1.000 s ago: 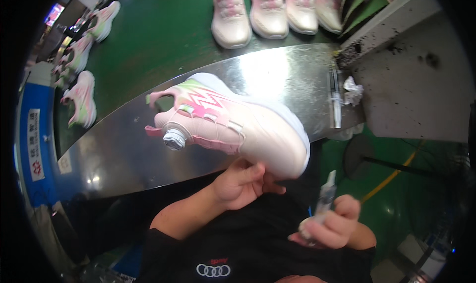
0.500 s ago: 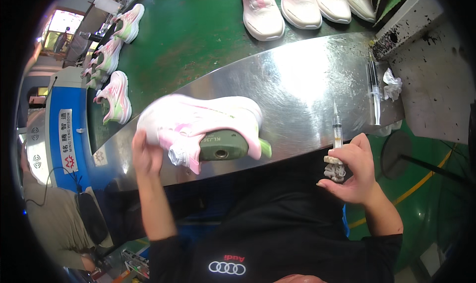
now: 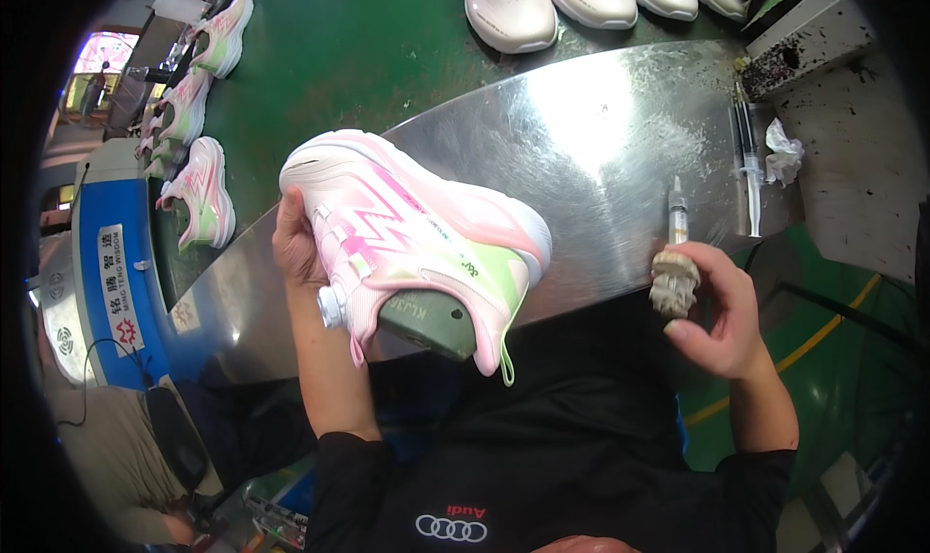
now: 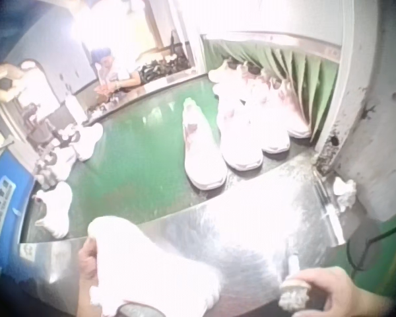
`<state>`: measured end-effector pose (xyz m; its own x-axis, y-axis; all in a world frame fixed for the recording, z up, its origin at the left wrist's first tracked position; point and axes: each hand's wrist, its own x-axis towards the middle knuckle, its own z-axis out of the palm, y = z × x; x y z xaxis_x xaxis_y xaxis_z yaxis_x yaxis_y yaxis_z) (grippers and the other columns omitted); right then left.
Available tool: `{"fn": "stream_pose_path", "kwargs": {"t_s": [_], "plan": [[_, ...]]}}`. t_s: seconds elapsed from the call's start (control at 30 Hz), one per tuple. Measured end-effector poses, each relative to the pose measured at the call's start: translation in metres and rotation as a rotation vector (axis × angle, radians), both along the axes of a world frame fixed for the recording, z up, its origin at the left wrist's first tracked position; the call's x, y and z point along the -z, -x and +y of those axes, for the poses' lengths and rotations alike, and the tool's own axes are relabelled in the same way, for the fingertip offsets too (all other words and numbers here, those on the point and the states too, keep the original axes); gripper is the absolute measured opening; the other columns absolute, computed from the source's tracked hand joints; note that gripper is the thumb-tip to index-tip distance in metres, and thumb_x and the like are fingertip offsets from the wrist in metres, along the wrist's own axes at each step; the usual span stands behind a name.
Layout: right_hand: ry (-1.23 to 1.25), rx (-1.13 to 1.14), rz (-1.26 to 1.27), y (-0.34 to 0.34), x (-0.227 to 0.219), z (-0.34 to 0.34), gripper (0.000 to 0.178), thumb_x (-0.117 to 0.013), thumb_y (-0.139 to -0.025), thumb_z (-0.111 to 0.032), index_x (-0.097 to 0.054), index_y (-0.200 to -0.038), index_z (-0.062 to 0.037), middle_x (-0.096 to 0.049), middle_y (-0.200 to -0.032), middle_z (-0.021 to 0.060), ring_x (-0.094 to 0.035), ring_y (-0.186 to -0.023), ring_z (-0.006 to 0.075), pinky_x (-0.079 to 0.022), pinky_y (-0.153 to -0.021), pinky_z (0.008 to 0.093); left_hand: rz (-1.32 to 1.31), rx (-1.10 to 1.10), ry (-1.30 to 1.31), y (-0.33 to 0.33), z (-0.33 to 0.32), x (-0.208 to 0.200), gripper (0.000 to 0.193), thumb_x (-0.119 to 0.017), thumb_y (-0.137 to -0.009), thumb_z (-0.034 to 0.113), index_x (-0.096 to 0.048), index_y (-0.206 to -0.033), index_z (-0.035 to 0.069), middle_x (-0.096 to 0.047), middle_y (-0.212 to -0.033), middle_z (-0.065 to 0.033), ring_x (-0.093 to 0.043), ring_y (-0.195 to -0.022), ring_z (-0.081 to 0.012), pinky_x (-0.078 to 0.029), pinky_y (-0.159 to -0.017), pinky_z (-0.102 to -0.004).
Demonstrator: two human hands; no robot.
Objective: The person picks up shoes one at a time from a conveyor belt, applies adhesive along the shoe seams using a syringe, and places each shoe back onto the conveyor belt.
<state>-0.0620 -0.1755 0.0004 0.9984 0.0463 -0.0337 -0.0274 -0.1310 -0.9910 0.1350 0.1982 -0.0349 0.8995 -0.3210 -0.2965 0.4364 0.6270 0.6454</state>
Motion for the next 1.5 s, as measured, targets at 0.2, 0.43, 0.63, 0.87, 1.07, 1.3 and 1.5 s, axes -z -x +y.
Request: {"fn": "stream_pose_path", "kwargs": {"t_s": [0.2,0.43,0.63,0.87,1.07,1.3,1.5], "plan": [[-0.048,-0.056,-0.220,-0.025,0.007,0.039,0.057,-0.071,-0.067,-0.008,-0.050,-0.119,0.0008,-0.055,-0.100,0.0093,-0.056,-0.083,0.0163,-0.045,-0.073,0.0255,0.031,-0.089,-0.023,-0.001,0.008,0.002,0.043,-0.062,-0.085,0.019,-0.052,-0.119,-0.006,-0.060,-0.113,-0.0230,-0.059,-0.104,-0.0358,-0.048,-0.092,-0.0508],[-0.431,-0.064,-0.231,-0.080,0.020,0.081,0.079,-0.064,-0.069,0.002,-0.023,-0.136,-0.0064,-0.044,-0.124,0.0146,-0.044,-0.118,0.0215,-0.034,-0.099,0.0338,0.009,-0.048,-0.016,-0.005,0.011,0.001,0.041,-0.062,-0.083,0.017,-0.054,-0.117,-0.006,-0.061,-0.112,-0.0228,-0.060,-0.104,-0.0361,-0.048,-0.091,-0.0492],[-0.788,-0.003,0.011,-0.096,0.021,0.102,0.088,-0.064,-0.068,-0.001,-0.017,-0.141,-0.0112,-0.045,-0.124,0.0124,-0.044,-0.117,0.0219,-0.033,-0.101,0.0352,-0.009,0.017,0.047,-0.008,0.016,0.006,0.043,-0.061,-0.084,0.019,-0.054,-0.118,-0.006,-0.060,-0.115,-0.0229,-0.059,-0.106,-0.0362,-0.046,-0.094,-0.0501],[-0.792,-0.061,0.087,-0.098,0.022,0.104,0.087,-0.064,-0.068,-0.001,-0.019,-0.141,-0.0101,-0.047,-0.121,0.0128,-0.044,-0.118,0.0222,-0.032,-0.103,0.0359,0.023,-0.005,0.028,-0.009,0.024,0.009,0.041,-0.061,-0.083,0.018,-0.056,-0.116,-0.006,-0.060,-0.114,-0.0223,-0.059,-0.106,-0.0347,-0.046,-0.095,-0.0489],[-0.803,-0.087,0.098,-0.101,0.024,0.105,0.085,-0.065,-0.068,-0.002,-0.021,-0.140,-0.0079,-0.048,-0.119,0.0126,-0.045,-0.117,0.0218,-0.032,-0.104,0.0352,0.010,-0.043,0.031,-0.011,0.026,0.013,0.037,-0.061,-0.084,0.014,-0.057,-0.115,-0.005,-0.061,-0.113,-0.0208,-0.060,-0.105,-0.0331,-0.047,-0.094,-0.0473],[-0.829,-0.096,0.114,-0.102,0.025,0.105,0.087,-0.067,-0.067,-0.004,-0.021,-0.140,-0.0074,-0.048,-0.118,0.0125,-0.045,-0.117,0.0218,-0.032,-0.104,0.0352,0.024,-0.016,0.039,-0.011,0.027,0.013,0.037,-0.061,-0.084,0.015,-0.057,-0.116,-0.004,-0.061,-0.113,-0.0205,-0.060,-0.105,-0.0330,-0.046,-0.094,-0.0470],[-0.799,-0.090,0.112,-0.103,0.022,0.107,0.087,-0.067,-0.066,-0.006,-0.022,-0.140,-0.0063,-0.048,-0.116,0.0118,-0.046,-0.115,0.0216,-0.031,-0.103,0.0348,0.025,-0.014,0.033,-0.010,0.029,0.011,0.037,-0.061,-0.085,0.015,-0.056,-0.116,-0.004,-0.061,-0.114,-0.0204,-0.059,-0.106,-0.0328,-0.046,-0.094,-0.0469]]}}
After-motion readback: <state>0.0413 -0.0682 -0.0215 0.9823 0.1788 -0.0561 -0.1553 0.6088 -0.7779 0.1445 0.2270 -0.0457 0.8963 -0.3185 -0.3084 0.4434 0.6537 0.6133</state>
